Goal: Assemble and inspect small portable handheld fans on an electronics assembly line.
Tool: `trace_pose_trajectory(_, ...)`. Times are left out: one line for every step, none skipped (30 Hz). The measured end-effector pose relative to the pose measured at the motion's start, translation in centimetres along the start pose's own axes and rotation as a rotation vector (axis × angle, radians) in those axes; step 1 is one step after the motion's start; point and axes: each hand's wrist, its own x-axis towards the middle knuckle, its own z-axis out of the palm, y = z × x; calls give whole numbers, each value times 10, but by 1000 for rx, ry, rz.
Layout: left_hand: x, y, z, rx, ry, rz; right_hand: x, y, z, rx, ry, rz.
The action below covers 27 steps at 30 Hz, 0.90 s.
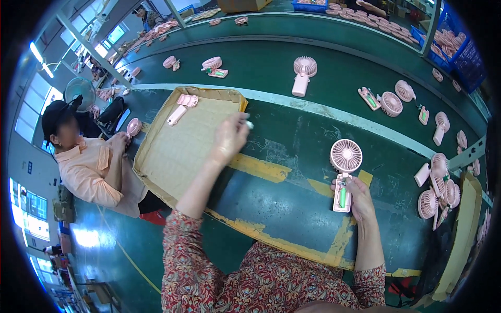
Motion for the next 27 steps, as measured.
trace_pose_trajectory(9,-21,-13,127,25,-25,-1,0,1,-6,-11,-1)
trace_pose_trajectory(17,-45,-24,253,53,-52,-1,1,2,-23,1,-7)
trace_pose_trajectory(23,-70,-33,317,80,-75,-1,1,1,-41,14,-20)
trace_pose_trajectory(29,-92,-42,386,113,-98,-2,2,0,-31,7,-37)
trace_pose_trajectory(34,-112,-49,470,140,-147,-1,4,-1,-48,10,-43)
trace_pose_trajectory(39,-131,-56,553,167,-196,-1,6,-3,-65,15,-51)
trace_pose_trajectory(46,-149,-59,577,135,-261,-2,6,-3,-68,36,-58)
trace_pose_trajectory(48,-165,-64,604,142,-326,-4,6,-1,-80,37,-52)
trace_pose_trajectory(51,-180,-67,630,149,-391,-5,5,1,-92,39,-46)
trace_pose_trajectory(53,-177,-71,665,93,-468,-6,5,2,-83,49,-25)
trace_pose_trajectory(57,-180,-70,662,103,-470,-6,5,1,-79,47,-19)
trace_pose_trajectory(61,-185,-66,643,105,-465,-6,5,1,-74,46,-11)
trace_pose_trajectory(64,-185,-65,626,106,-462,-6,4,1,-75,34,-15)
trace_pose_trajectory(71,-181,-62,597,85,-460,-5,4,1,-61,39,-8)
trace_pose_trajectory(77,-184,-57,610,108,-386,-4,4,0,-45,45,2)
trace_pose_trajectory(84,-185,-53,624,131,-312,-3,3,1,-49,46,-3)
trace_pose_trajectory(91,-178,-51,659,103,-326,-3,2,1,-47,50,-1)
trace_pose_trajectory(98,-187,-50,661,101,-330,-3,2,1,-44,54,1)
trace_pose_trajectory(105,-192,-49,731,111,-306,-2,2,1,-37,57,3)
trace_pose_trajectory(109,-197,-48,801,119,-284,-1,1,1,-37,55,8)
trace_pose_trajectory(110,-202,-46,702,143,-352,0,1,2,-34,58,19)
trace_pose_trajectory(112,-208,-46,709,141,-361,2,1,3,-31,57,31)
trace_pose_trajectory(115,-217,-47,699,13,-490,3,0,5,-35,60,45)
trace_pose_trajectory(113,-225,-48,685,-114,-623,4,-1,6,-31,54,47)
trace_pose_trajectory(106,-239,-39,764,-61,-515,4,-1,7,-29,46,47)
trace_pose_trajectory(104,-229,-35,783,-43,-437,4,0,4,-21,33,27)
trace_pose_trajectory(102,-218,-29,802,-25,-360,5,0,3,-24,47,24)
